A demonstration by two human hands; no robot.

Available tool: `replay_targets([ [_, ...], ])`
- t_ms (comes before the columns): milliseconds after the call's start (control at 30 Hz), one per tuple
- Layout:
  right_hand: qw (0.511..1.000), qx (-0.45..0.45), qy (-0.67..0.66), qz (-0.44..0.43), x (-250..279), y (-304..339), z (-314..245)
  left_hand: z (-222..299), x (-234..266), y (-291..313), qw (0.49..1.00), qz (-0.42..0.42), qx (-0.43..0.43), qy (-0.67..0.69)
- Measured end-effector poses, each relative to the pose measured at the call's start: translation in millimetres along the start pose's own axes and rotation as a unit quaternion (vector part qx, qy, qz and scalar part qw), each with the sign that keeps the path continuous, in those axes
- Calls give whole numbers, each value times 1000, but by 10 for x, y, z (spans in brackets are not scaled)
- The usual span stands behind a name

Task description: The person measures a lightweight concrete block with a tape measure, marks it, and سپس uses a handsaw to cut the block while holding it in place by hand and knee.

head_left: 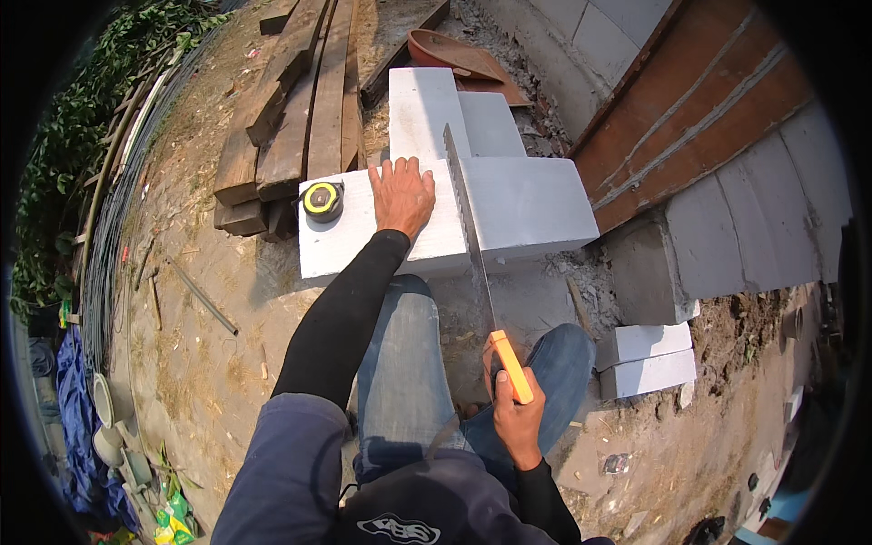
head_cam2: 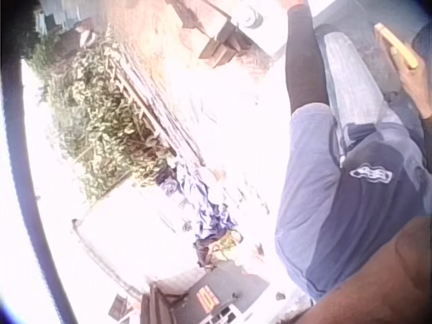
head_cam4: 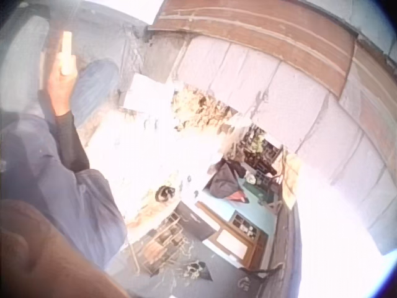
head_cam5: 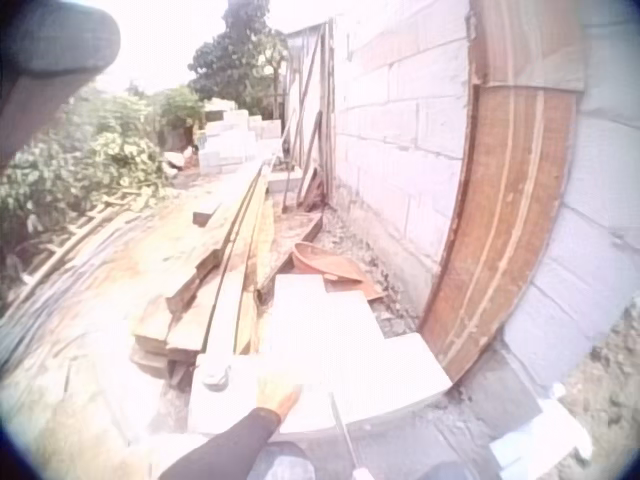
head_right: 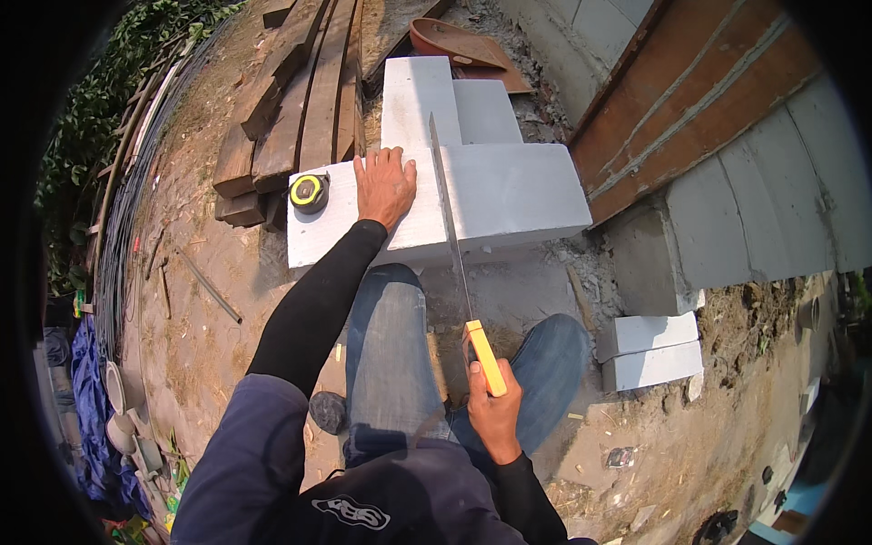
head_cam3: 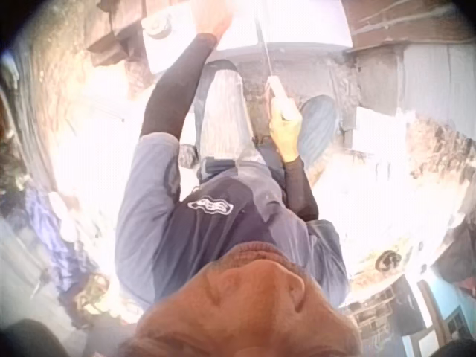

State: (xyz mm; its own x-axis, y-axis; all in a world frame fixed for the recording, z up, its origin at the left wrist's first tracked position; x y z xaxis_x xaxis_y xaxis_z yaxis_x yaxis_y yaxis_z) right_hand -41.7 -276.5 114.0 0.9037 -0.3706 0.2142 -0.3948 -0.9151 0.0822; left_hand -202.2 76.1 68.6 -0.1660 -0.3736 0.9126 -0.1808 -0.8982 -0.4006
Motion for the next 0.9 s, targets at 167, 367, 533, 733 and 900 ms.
replay_targets([
  [167,999,-25,-26,-40,-119,-381,54,-126,-200,56,999,-1,-8,-34],
  [367,996,-37,-71,-33,-34,-294,17,-303,-357,6,1000,24,7,10],
  [533,996,11,-88,-18,-79,-336,57,-356,-331,173,991,18,3,134],
  [733,996,-10,-84,-33,-106,-363,-10,-177,-94,741,996,-20,-67,60],
  [900,990,-19,-135,-47,-82,-370,21,-51,-112,689,998,-27,-43,42],
])
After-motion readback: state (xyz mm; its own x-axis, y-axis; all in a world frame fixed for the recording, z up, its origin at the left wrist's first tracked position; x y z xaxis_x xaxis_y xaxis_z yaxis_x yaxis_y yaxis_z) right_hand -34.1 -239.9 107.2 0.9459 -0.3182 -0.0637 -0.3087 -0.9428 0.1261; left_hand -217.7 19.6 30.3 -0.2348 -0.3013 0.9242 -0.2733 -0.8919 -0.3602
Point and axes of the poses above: each hand's wrist, its own y-axis away from the middle knuckle, its own x-axis out of the back of the hand, z = x × y, the point moved 5 cm from there along -y, towards the middle knuckle, and after that the axes turned 6 degrees about -y, right-handed, at the moved point
